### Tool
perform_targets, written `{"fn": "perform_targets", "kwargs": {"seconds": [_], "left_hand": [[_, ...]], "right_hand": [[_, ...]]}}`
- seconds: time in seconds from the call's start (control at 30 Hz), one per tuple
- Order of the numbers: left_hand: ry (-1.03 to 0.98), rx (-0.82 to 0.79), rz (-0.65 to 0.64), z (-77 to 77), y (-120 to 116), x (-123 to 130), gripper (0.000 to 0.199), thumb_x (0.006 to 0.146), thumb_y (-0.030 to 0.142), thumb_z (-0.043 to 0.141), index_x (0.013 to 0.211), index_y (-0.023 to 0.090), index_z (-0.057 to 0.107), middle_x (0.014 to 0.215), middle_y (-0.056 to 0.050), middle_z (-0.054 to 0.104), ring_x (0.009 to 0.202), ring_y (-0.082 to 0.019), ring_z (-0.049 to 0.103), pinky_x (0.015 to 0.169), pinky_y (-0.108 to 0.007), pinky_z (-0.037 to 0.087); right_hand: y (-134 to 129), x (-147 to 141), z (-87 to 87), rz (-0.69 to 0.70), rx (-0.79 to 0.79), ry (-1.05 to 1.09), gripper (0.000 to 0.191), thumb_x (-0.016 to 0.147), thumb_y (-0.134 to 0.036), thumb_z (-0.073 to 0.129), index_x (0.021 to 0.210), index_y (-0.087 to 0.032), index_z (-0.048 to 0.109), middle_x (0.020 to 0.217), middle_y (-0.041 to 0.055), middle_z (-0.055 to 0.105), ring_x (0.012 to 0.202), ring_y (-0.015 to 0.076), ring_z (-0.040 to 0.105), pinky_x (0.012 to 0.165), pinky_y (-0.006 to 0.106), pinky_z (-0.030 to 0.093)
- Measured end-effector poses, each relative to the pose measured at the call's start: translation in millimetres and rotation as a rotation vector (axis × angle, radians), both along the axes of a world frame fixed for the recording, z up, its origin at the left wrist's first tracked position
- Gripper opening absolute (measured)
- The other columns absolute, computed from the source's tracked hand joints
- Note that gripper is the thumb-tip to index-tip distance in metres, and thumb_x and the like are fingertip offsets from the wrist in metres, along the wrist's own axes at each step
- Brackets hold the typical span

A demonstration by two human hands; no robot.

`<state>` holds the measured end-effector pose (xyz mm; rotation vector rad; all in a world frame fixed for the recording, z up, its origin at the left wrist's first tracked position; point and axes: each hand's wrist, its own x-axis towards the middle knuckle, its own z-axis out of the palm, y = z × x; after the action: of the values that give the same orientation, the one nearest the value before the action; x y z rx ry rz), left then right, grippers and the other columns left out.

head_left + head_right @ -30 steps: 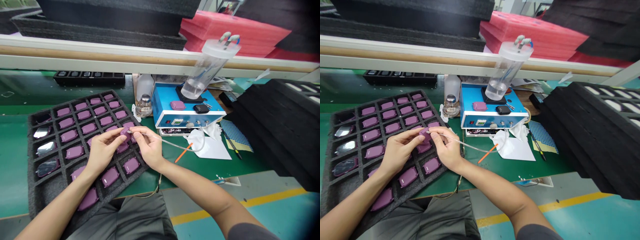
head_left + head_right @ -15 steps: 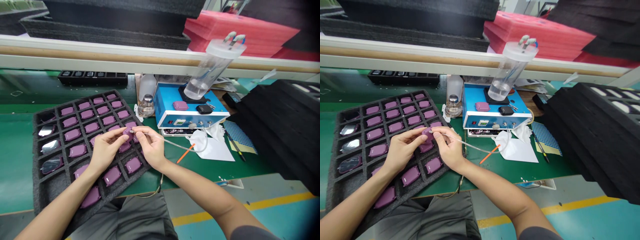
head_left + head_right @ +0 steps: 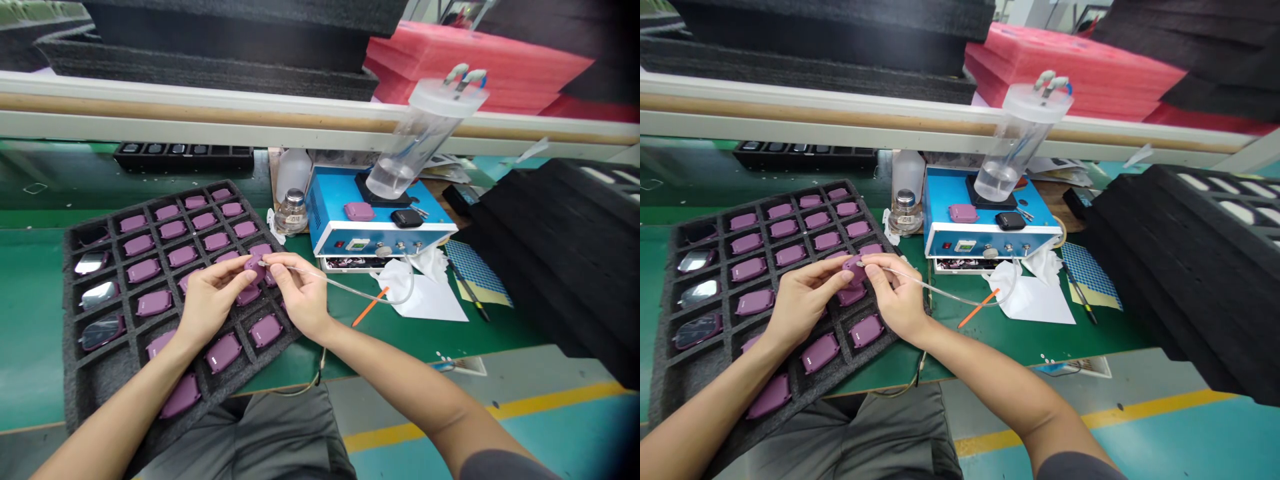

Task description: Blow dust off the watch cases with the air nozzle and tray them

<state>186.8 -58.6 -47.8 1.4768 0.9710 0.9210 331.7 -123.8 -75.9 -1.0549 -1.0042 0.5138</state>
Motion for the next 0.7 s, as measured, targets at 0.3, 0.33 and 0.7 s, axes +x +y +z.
{"fn": "perform_targets", "kwargs": {"seconds": [0.3,0.33,0.7], "left_hand": [[0.015,0.005,0.001,2.7,-1.0,0.0,0.052,0.069,0.050,0.089,0.108,0.016,0.082,0.109,-0.011,0.081,0.097,-0.028,0.077,0.093,-0.039,0.061],[0.016,0.003,0.001,2.9,-1.0,-0.1,0.052,0.069,0.050,0.089,0.108,0.016,0.082,0.109,-0.011,0.081,0.097,-0.028,0.077,0.093,-0.039,0.061],[0.001,0.004,-0.003,0.3,-0.6,-0.4,0.051,0.069,0.049,0.090,0.108,0.017,0.082,0.109,-0.011,0.081,0.095,-0.027,0.077,0.093,-0.039,0.061]], "right_hand": [[0.6,-1.1,-0.1,-0.006,0.010,0.015,0.020,0.095,-0.041,0.068,0.093,-0.023,0.076,0.099,0.0051,0.078,0.095,0.0179,0.074,0.086,0.031,0.062],[0.6,-1.0,-0.1,-0.005,0.009,0.013,0.020,0.095,-0.041,0.068,0.093,-0.023,0.076,0.099,0.0052,0.078,0.095,0.0179,0.074,0.086,0.031,0.062],[0.7,-0.7,-0.7,0.004,0.021,0.022,0.017,0.095,-0.038,0.068,0.094,-0.023,0.077,0.099,0.0049,0.078,0.095,0.0177,0.074,0.086,0.031,0.062]]}}
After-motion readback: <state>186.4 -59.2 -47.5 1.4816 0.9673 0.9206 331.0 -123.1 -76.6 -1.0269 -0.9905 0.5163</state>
